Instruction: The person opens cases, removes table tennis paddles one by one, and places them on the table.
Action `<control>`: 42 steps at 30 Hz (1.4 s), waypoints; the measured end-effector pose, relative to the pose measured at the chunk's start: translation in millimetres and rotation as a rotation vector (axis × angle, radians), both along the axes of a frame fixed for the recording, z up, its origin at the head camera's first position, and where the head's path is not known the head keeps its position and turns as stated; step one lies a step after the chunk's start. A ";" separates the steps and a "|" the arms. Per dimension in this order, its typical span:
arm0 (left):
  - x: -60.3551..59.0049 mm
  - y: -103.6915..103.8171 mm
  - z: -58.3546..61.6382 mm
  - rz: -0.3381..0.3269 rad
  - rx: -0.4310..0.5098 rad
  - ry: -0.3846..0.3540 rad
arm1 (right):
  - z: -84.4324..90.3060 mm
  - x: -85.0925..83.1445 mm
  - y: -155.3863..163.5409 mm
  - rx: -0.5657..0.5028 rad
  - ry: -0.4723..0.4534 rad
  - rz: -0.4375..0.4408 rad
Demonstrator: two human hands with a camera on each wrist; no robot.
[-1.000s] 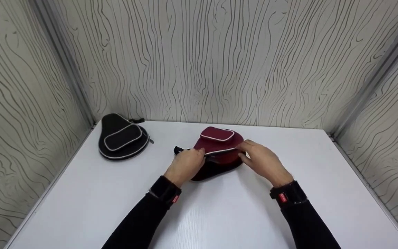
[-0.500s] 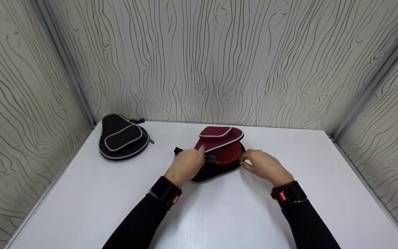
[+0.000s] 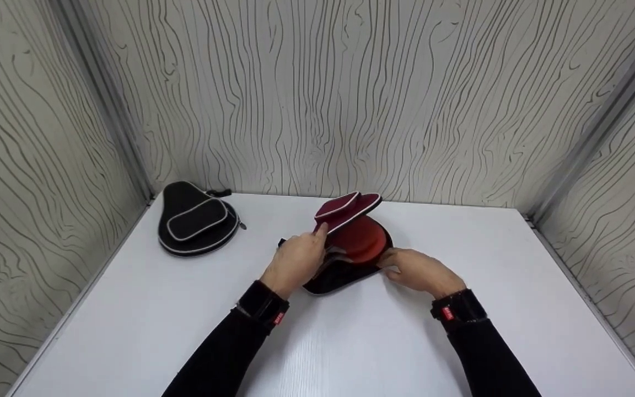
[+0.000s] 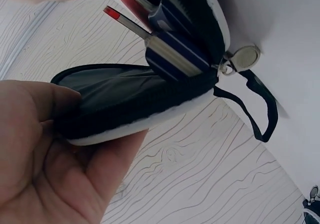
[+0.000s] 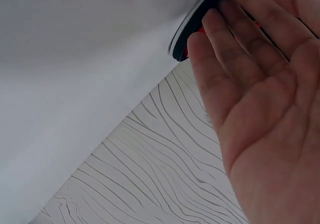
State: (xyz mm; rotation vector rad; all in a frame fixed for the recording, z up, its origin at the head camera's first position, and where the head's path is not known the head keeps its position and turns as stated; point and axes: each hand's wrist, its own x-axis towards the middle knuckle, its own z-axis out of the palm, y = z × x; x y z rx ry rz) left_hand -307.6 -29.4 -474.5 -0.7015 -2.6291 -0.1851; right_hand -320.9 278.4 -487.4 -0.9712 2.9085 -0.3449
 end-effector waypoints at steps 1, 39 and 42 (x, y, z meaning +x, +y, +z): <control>-0.4 -0.7 1.2 0.005 0.008 -0.006 | 0.3 0.3 0.3 0.003 -0.002 0.000; -18.3 -30.3 6.5 0.071 -0.134 -0.053 | 7.3 -6.5 36.4 -0.017 -0.129 -0.283; -19.2 -31.9 1.8 0.075 -0.180 -0.055 | 5.9 -7.2 36.3 -0.012 -0.108 -0.263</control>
